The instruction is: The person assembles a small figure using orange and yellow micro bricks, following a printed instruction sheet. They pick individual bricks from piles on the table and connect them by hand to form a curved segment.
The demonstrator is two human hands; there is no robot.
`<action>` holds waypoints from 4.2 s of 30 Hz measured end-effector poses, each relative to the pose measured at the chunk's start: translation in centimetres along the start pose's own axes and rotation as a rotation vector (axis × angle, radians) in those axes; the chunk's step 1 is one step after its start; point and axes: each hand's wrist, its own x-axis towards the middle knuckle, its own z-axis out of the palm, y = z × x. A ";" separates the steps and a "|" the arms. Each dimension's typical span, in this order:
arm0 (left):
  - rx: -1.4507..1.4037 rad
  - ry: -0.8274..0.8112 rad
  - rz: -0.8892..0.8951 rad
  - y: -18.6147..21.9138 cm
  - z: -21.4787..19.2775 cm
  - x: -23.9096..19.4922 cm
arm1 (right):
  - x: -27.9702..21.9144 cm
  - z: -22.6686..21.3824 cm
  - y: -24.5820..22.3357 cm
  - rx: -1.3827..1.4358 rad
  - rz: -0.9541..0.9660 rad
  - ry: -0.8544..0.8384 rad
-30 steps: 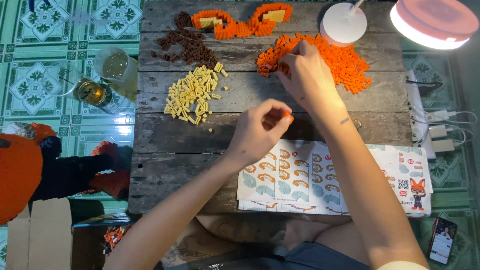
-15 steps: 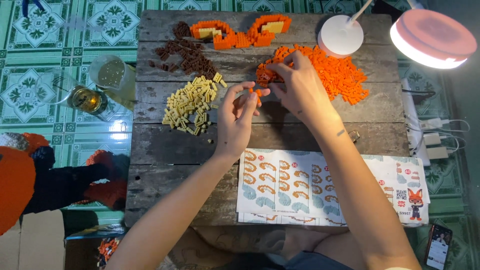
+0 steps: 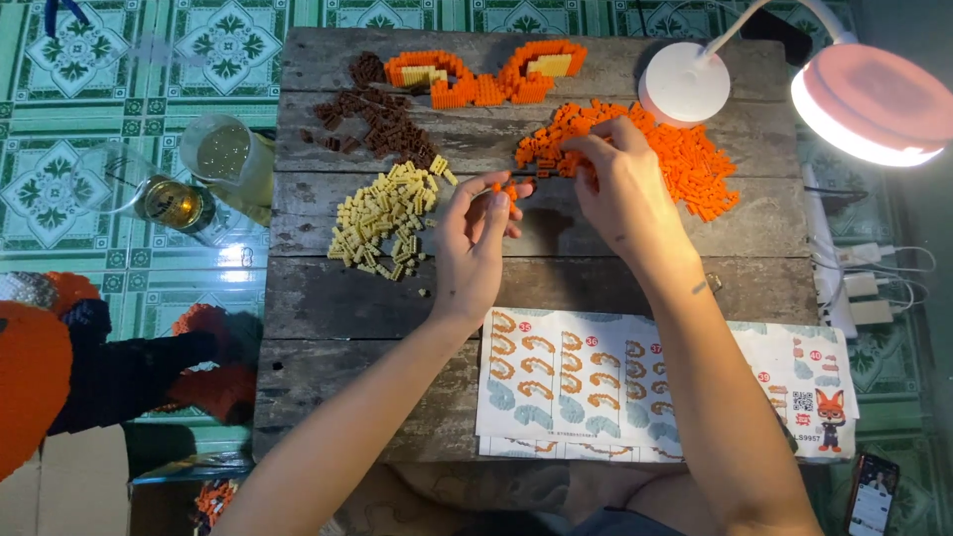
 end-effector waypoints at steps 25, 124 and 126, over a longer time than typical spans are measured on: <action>0.241 -0.191 0.121 6.9 0.4 -2.3 | -7.5 -9.0 -5.3 0.248 -0.140 0.031; 1.140 -0.026 0.363 5.3 -0.5 -17.4 | 0.0 1.1 -2.3 -0.051 -0.054 -0.043; 1.137 -0.058 0.343 5.0 -0.5 -17.5 | 1.1 2.8 -2.4 -0.168 -0.067 -0.060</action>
